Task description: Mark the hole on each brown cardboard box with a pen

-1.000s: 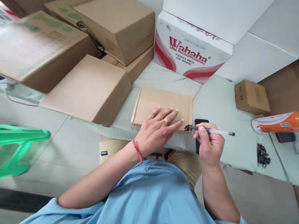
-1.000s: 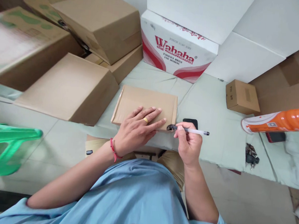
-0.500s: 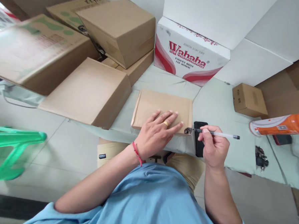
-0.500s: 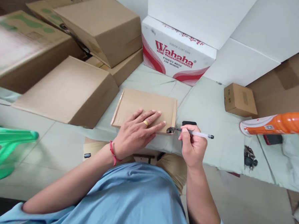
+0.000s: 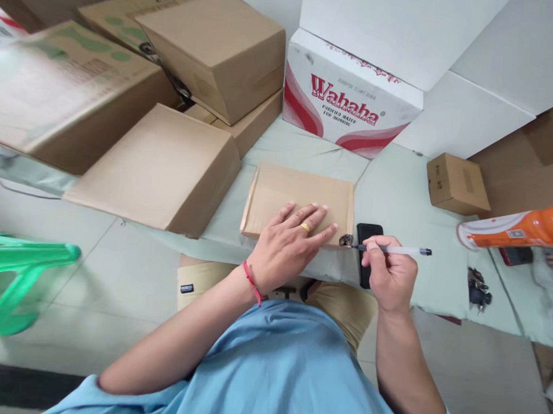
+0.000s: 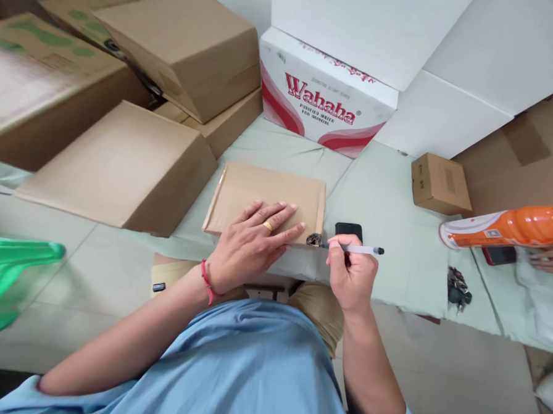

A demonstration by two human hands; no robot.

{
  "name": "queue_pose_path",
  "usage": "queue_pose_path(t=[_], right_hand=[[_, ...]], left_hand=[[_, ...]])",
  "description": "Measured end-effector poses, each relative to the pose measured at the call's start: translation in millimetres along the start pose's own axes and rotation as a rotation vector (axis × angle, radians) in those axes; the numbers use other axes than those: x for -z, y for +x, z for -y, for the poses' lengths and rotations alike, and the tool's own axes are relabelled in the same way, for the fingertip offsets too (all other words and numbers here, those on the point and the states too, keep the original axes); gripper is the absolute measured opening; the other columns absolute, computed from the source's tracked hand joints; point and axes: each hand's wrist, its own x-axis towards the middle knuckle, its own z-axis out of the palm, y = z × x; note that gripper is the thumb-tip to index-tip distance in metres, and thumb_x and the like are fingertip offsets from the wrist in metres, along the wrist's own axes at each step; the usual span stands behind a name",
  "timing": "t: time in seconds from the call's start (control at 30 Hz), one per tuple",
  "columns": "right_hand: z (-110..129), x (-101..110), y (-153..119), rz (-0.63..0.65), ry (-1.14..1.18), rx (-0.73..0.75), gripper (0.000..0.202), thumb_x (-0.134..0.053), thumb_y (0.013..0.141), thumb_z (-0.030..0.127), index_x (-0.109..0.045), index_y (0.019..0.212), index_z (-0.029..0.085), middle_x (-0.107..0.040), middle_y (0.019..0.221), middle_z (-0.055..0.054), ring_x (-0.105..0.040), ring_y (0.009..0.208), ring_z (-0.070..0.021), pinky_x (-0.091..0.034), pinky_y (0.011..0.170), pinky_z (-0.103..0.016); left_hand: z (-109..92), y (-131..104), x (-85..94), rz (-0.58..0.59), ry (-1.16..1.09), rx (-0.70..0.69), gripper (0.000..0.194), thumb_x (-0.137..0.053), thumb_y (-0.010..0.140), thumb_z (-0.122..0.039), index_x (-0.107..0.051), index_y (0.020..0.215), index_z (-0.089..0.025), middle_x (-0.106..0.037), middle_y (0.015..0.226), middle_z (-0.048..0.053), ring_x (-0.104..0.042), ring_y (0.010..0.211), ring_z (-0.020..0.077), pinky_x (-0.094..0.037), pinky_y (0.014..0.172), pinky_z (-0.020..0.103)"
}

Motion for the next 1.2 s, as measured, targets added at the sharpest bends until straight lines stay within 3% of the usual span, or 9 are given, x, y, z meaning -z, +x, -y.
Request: queue_pose_path(t=[0.2,0.27,0.33,0.47,0.53,0.63,0.8,0.97,1.2], right_hand=[[-24,39,14,-0.227,0.109,-0.18,0.036,-0.073,0.096,0.054,-0.075,0.099,0.019,-0.068,0.067,0.001,-0.051,0.049,-0.011,-0.037,0.048,-0.023],[-44,66,24,-0.162,0.012,-0.338,0.043,-0.074,0.091,0.062,-0.073,0.09,0.018,-0.064,0.061,0.001,-0.043,0.045,-0.0106,-0.03,0.044,-0.024],[-68,91,33,0.021,-0.265,-0.491,0.049,-0.072,0.087,0.066,-0.066,0.071,0.021,-0.056,0.052,0.003,-0.037,0.043,-0.0109,-0.026,0.045,-0.027],[-108,115,45,0.243,-0.718,-0.586,0.053,-0.069,0.085,0.065,-0.053,0.053,0.025,-0.05,0.045,0.0,-0.046,0.048,-0.0171,-0.037,0.055,-0.032],[-119,112,44,0.204,-0.791,-0.583,0.047,-0.067,0.085,0.064,-0.062,0.061,0.024,-0.056,0.05,-0.003,-0.056,0.058,-0.0236,-0.043,0.062,-0.036],[-123,94,27,0.133,-0.86,-0.533,0.054,-0.055,0.094,0.064,-0.076,0.098,0.015,-0.074,0.081,-0.016,-0.069,0.087,-0.0348,-0.052,0.081,-0.044],[-110,41,-23,0.205,-0.819,-0.393,0.079,-0.059,0.093,0.077,-0.072,0.134,0.011,-0.07,0.128,-0.026,-0.062,0.123,-0.0407,-0.05,0.107,-0.051],[-103,3,-37,0.076,-0.806,-0.364,0.092,-0.075,0.084,0.074,-0.063,0.144,0.006,-0.06,0.134,-0.03,-0.053,0.127,-0.0461,-0.045,0.11,-0.059],[-102,1,-30,0.015,-0.722,-0.406,0.093,-0.083,0.074,0.063,-0.064,0.14,0.0,-0.06,0.129,-0.031,-0.054,0.13,-0.0483,-0.041,0.118,-0.061]], left_hand=[[-1,0,0.1,0.025,-0.01,0.009,0.045,-0.063,0.106,-0.022,-0.069,0.15,-0.028,-0.061,0.164,0.012,-0.061,0.151,0.0331,-0.045,0.126,0.059],[-1,0,-0.4,0.022,-0.006,0.011,0.045,-0.064,0.105,-0.022,-0.068,0.15,-0.025,-0.062,0.164,0.013,-0.061,0.15,0.0328,-0.044,0.127,0.058],[-1,0,-1.0,0.016,0.001,0.011,0.045,-0.064,0.105,-0.022,-0.068,0.15,-0.022,-0.062,0.163,0.013,-0.062,0.15,0.0328,-0.044,0.127,0.057],[0,0,-1.1,0.014,-0.006,0.009,0.044,-0.062,0.105,-0.022,-0.069,0.148,-0.021,-0.062,0.163,0.013,-0.063,0.148,0.0333,-0.046,0.125,0.059],[0,1,-0.7,0.021,-0.009,0.013,0.044,-0.06,0.106,-0.021,-0.069,0.149,-0.021,-0.062,0.163,0.013,-0.063,0.149,0.0334,-0.046,0.125,0.059],[-1,1,0.0,0.034,-0.009,0.018,0.044,-0.059,0.106,-0.021,-0.068,0.149,-0.022,-0.061,0.164,0.013,-0.062,0.149,0.0335,-0.045,0.126,0.059],[-2,1,0.4,0.034,-0.012,0.025,0.044,-0.058,0.107,-0.022,-0.069,0.149,-0.021,-0.062,0.163,0.014,-0.062,0.149,0.034,-0.045,0.125,0.06],[-2,1,-0.9,0.014,0.005,0.01,0.043,-0.059,0.107,-0.023,-0.069,0.149,-0.021,-0.062,0.163,0.014,-0.062,0.149,0.0341,-0.045,0.126,0.06],[-1,0,-1.4,0.027,0.026,0.006,0.043,-0.062,0.106,-0.023,-0.069,0.149,-0.022,-0.061,0.164,0.013,-0.062,0.149,0.0336,-0.046,0.126,0.059]])
